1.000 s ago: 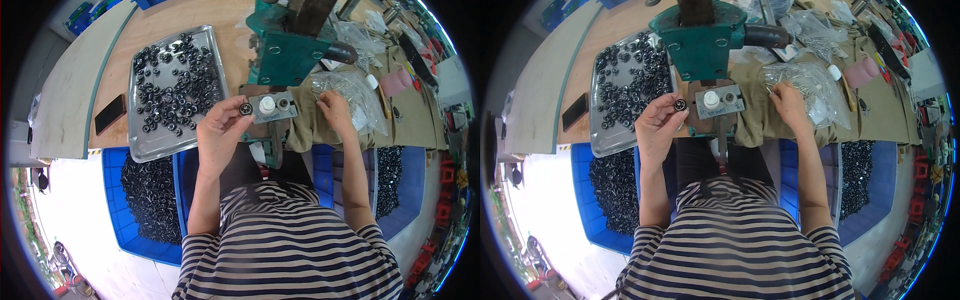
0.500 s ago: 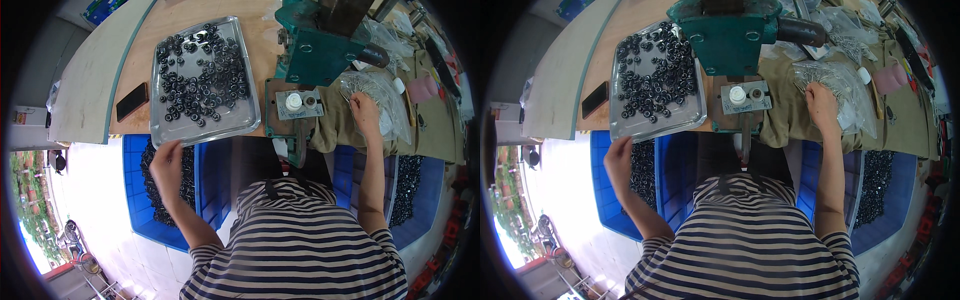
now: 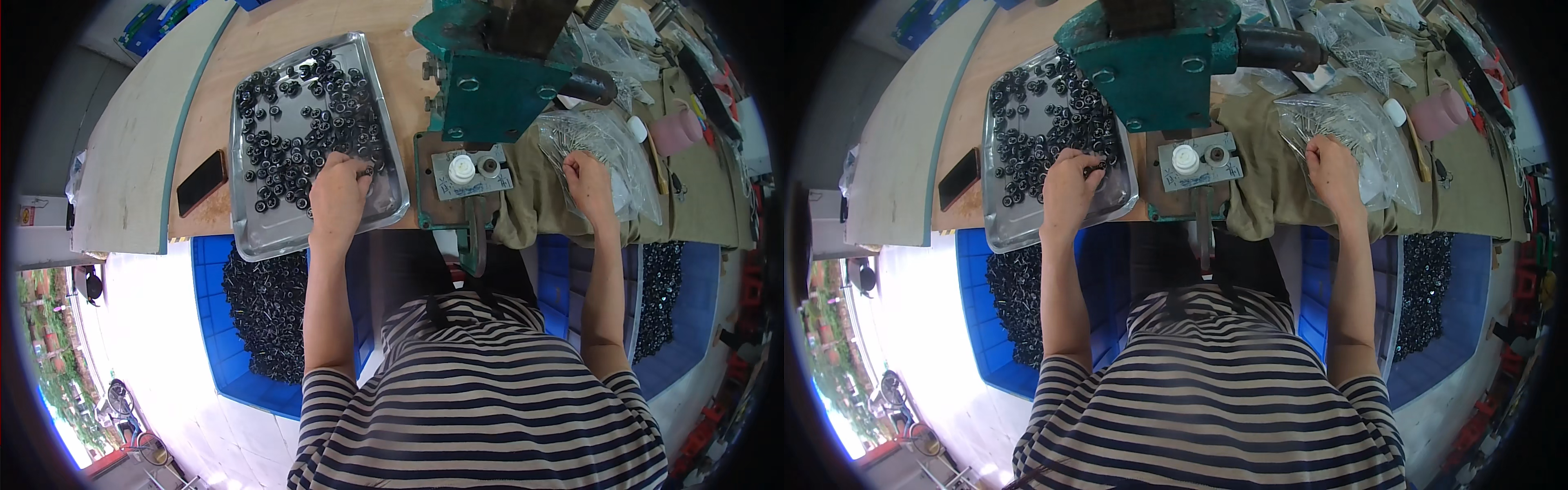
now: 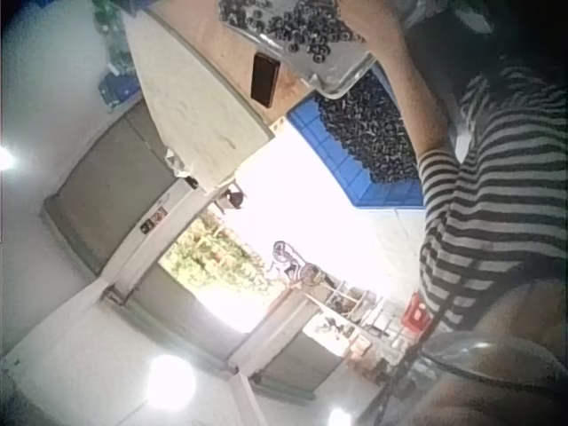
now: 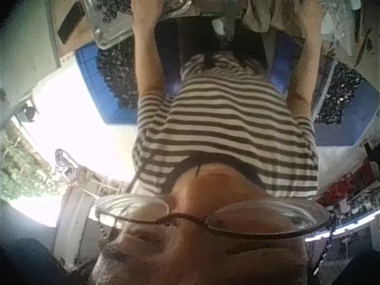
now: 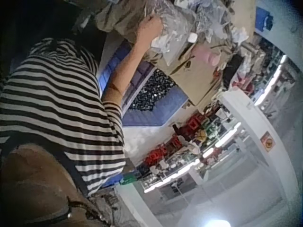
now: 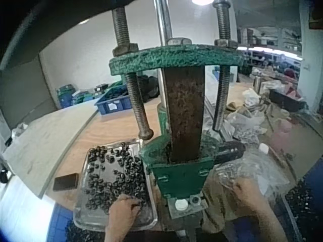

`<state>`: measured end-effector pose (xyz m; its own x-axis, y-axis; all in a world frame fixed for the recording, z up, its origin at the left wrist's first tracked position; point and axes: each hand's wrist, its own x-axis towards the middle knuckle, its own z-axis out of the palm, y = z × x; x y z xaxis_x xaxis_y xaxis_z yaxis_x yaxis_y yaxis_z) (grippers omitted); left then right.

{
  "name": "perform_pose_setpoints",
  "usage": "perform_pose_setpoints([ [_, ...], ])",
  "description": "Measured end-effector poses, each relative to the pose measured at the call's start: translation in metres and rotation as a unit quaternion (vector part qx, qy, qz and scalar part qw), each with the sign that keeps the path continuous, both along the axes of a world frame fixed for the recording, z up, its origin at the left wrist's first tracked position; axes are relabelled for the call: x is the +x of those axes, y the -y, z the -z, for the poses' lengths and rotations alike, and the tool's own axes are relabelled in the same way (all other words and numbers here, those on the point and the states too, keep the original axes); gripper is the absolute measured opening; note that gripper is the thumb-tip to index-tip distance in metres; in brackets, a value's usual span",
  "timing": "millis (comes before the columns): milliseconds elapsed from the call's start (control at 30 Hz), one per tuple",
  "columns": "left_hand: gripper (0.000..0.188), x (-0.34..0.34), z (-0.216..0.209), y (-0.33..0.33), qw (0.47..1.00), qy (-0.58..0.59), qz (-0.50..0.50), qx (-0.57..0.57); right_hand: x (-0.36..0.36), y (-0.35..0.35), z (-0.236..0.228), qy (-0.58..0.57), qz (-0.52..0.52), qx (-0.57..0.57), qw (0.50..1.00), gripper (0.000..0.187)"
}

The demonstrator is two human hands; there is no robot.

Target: The person assembles components by placing a black plastic piece and a metal ring into a manual press, then pulling the lever to join them.

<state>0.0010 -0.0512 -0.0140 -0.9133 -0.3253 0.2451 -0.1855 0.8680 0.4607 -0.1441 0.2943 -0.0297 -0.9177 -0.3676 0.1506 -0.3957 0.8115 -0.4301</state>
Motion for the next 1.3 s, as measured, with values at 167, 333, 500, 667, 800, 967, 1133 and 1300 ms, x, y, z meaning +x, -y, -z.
perform_pose_setpoints([
  [167,0.015,-0.004,-0.005,-0.001,0.998,0.062,-0.009,-0.008,0.002,-0.003,0.001,-0.031,0.01,-0.016,0.999,0.007],
  [333,0.013,-0.008,0.0,-0.001,0.999,0.029,-0.014,0.025,0.006,-0.007,-0.004,0.0,0.028,-0.079,0.996,0.008],
  [500,0.016,-0.01,0.007,-0.001,0.999,0.027,0.03,0.022,0.009,-0.005,-0.007,0.093,-0.007,-0.271,0.958,0.009],
  [667,0.02,-0.012,0.01,0.002,0.999,-0.031,0.006,0.01,0.01,-0.001,-0.007,0.101,-0.014,-0.31,0.945,0.012],
  [800,0.019,-0.017,0.01,-0.001,0.996,-0.084,0.015,-0.007,0.013,0.003,-0.008,0.125,-0.051,-0.344,0.929,0.013],
  [967,0.014,-0.021,0.01,-0.007,0.996,-0.065,0.032,0.052,0.017,0.009,-0.01,0.135,-0.022,-0.335,0.932,0.013],
  [1133,0.013,-0.027,0.01,-0.007,0.997,-0.057,0.022,0.044,0.021,0.013,-0.012,0.14,-0.027,-0.334,0.932,0.013],
  [1300,0.013,-0.027,0.004,-0.003,0.998,-0.009,0.005,0.068,0.022,0.014,-0.016,0.149,-0.05,-0.34,0.927,0.012],
])
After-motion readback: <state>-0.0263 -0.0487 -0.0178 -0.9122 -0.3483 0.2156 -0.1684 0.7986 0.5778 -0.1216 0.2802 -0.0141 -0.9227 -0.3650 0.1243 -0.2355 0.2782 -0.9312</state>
